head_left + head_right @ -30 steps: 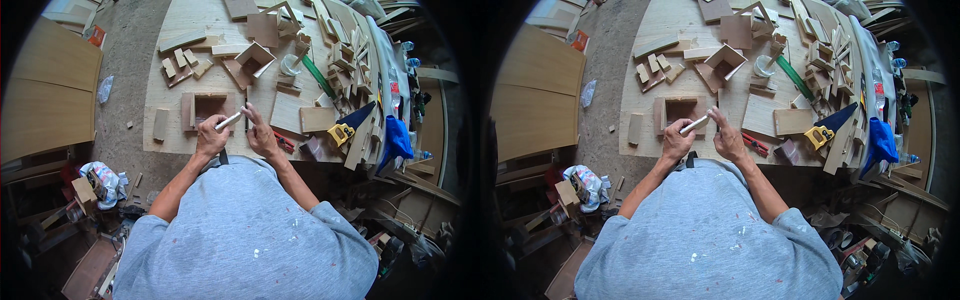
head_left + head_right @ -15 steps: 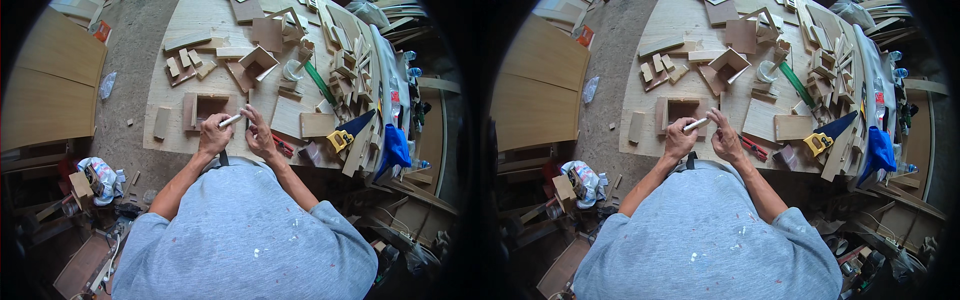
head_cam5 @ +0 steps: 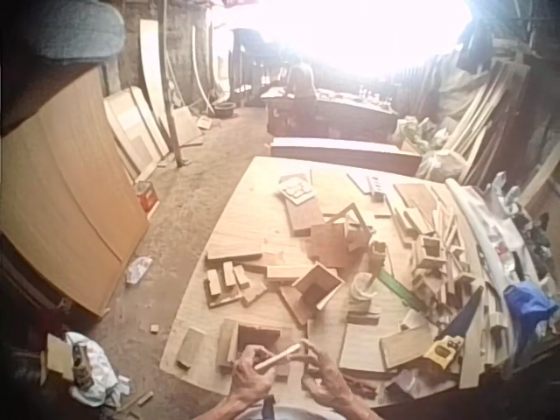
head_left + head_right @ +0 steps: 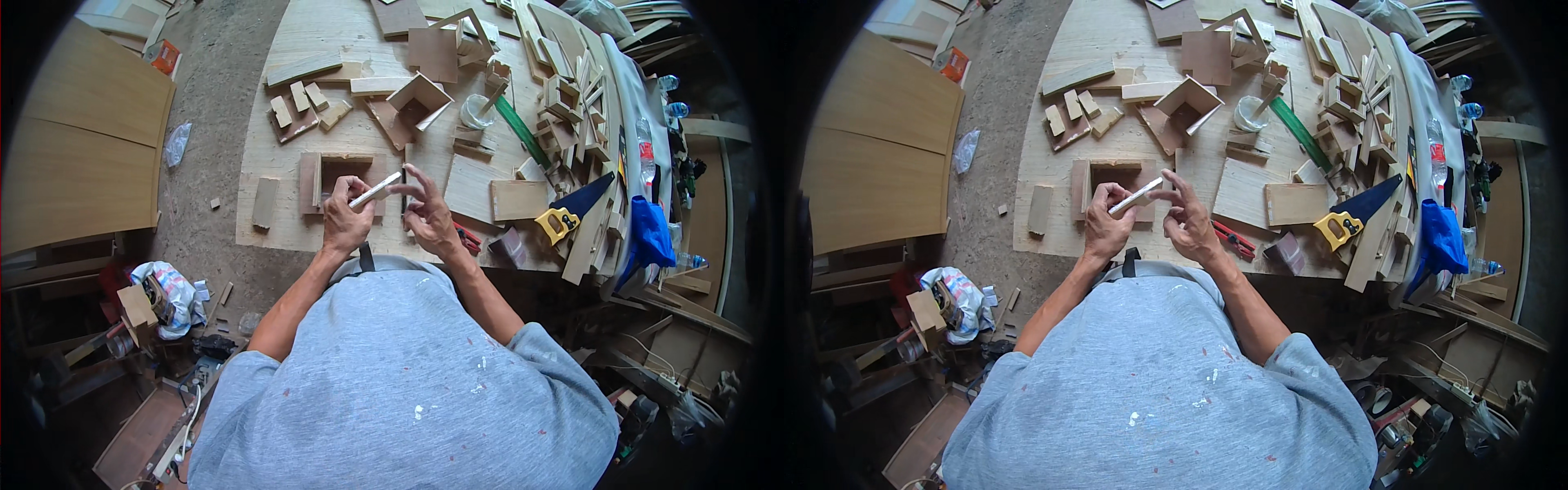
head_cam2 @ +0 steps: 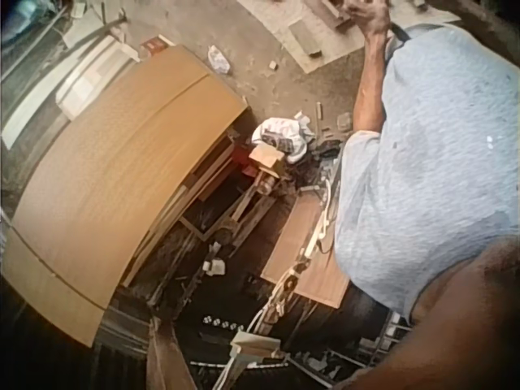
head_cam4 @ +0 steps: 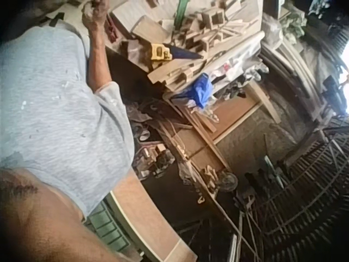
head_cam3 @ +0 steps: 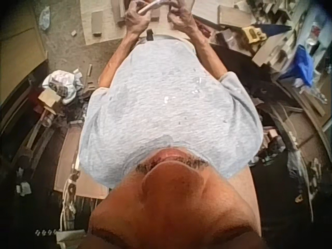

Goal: Assembling and gluing small wooden boxes at a workbench in a workshop.

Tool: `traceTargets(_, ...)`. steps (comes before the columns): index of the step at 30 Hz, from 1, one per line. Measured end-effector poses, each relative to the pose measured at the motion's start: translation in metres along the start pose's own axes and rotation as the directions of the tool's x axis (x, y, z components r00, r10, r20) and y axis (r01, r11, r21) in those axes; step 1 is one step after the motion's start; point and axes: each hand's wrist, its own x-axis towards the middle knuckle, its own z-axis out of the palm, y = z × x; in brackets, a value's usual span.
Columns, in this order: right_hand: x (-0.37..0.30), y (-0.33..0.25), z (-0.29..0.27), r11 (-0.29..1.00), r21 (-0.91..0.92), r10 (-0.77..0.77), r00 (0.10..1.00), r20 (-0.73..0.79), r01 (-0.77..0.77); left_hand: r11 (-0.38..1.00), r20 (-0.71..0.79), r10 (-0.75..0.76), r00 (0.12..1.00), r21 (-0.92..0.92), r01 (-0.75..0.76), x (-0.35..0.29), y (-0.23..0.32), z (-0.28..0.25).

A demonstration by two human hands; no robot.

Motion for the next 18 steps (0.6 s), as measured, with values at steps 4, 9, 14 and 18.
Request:
traceTargets(4, 0.002, -0.017, 0.001, 0.943, 0.332, 0.085, 0.979, -0.184, -0.020, 0.994, 0.053, 0.013, 0.999, -0.109, -0.007, -0.001, -0.008, -0.003)
traceTargets(9, 0.000, -0.016, 0.006, 0.879, 0.475, 0.113, 0.979, -0.167, -0.020, 0.970, 0.170, -0.090, 0.981, -0.208, 0.125, -0.005, -0.016, -0.003)
traceTargets(14, -0.005, -0.024, 0.020, 0.967, -0.252, -0.066, 0.986, -0.150, 0.027, 0.989, 0.097, 0.046, 0.994, -0.146, -0.031, -0.008, -0.013, 0.001)
traceTargets(18, -0.011, -0.024, 0.016, 0.836, -0.536, -0.221, 0.966, -0.133, 0.118, 0.991, 0.053, 0.108, 0.993, -0.080, -0.103, -0.013, -0.013, -0.001)
